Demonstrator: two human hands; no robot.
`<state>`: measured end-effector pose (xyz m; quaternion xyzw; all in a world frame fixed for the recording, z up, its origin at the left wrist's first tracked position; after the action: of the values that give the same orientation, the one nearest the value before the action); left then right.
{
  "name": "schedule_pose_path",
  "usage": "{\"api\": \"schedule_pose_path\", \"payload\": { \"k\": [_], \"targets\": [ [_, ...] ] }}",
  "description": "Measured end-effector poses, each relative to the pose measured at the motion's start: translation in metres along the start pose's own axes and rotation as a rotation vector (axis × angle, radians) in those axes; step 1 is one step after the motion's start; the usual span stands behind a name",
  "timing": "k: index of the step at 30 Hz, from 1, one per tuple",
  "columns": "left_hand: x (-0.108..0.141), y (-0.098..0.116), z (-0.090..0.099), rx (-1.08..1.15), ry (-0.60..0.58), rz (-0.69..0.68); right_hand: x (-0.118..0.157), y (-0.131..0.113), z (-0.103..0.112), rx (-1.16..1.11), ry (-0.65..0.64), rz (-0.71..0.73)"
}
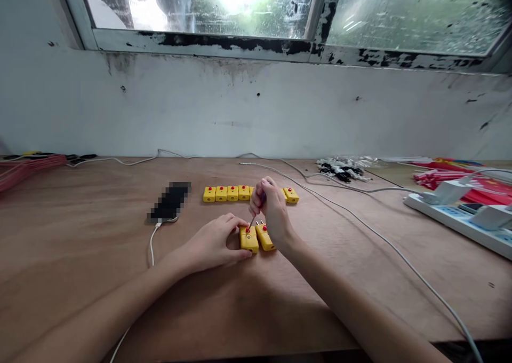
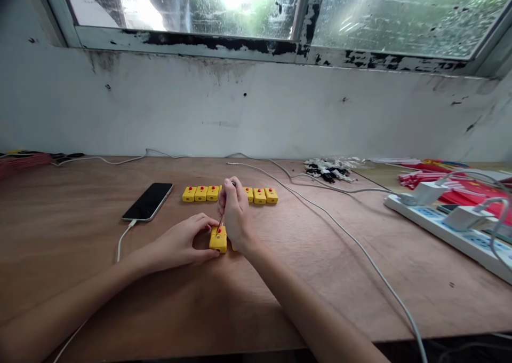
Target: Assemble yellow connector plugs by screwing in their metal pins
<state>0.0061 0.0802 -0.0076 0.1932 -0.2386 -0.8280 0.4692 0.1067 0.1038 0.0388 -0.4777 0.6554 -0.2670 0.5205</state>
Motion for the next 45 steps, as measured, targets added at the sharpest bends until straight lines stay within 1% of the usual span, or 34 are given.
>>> {"api": "schedule_pose_path", "payload": {
  "k": [5,8,12,17,22,26,30,35,42,45],
  "targets": [
    [0.0,0.003,0.0,-0.013,-0.005,-0.011,0.0,-0.008,-0.002,0.003,-0.028,0.032],
    [0.0,0.003,0.0,-0.015,-0.009,-0.026,-0.001,-0.007,-0.001,-0.002,-0.03,0.02],
    [0.0,0.002,0.0,-0.022,-0.006,-0.035,-0.001,-0.002,0.002,-0.024,-0.01,0.004],
    [-0.001,0.002,0.0,-0.029,-0.008,-0.036,-0.001,-0.004,0.005,-0.062,0.016,0.018],
    [-0.001,0.003,0.0,-0.032,-0.006,-0.045,0.0,0.0,0.001,-0.049,-0.036,0.004],
    [-0.001,0.003,0.0,-0.032,-0.01,-0.044,0.002,0.003,-0.003,0.029,-0.099,0.006],
    [-0.001,0.002,-0.001,-0.041,-0.003,-0.043,0.004,0.0,-0.006,0.093,-0.143,0.027],
    [-0.002,0.001,-0.001,-0.039,-0.003,-0.047,0.006,-0.006,-0.004,0.05,-0.119,0.04],
    [-0.001,0.002,-0.001,-0.041,-0.011,-0.043,0.006,-0.005,-0.004,0.047,-0.118,0.02],
    [-0.001,0.002,-0.001,-0.035,-0.013,-0.044,0.006,-0.009,-0.003,0.035,-0.104,0.046]
  ]
}}
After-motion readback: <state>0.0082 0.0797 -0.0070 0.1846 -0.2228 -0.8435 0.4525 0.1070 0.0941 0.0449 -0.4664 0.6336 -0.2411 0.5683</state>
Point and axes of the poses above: each hand's wrist, its own x-axis away from the middle knuckle, its own z-axis out of the back of the hand, y = z × x, the point moved 8 cm from there along -x, towards the middle knuckle, and after that the axes turned 3 degrees about z, right-handed, at the moved point
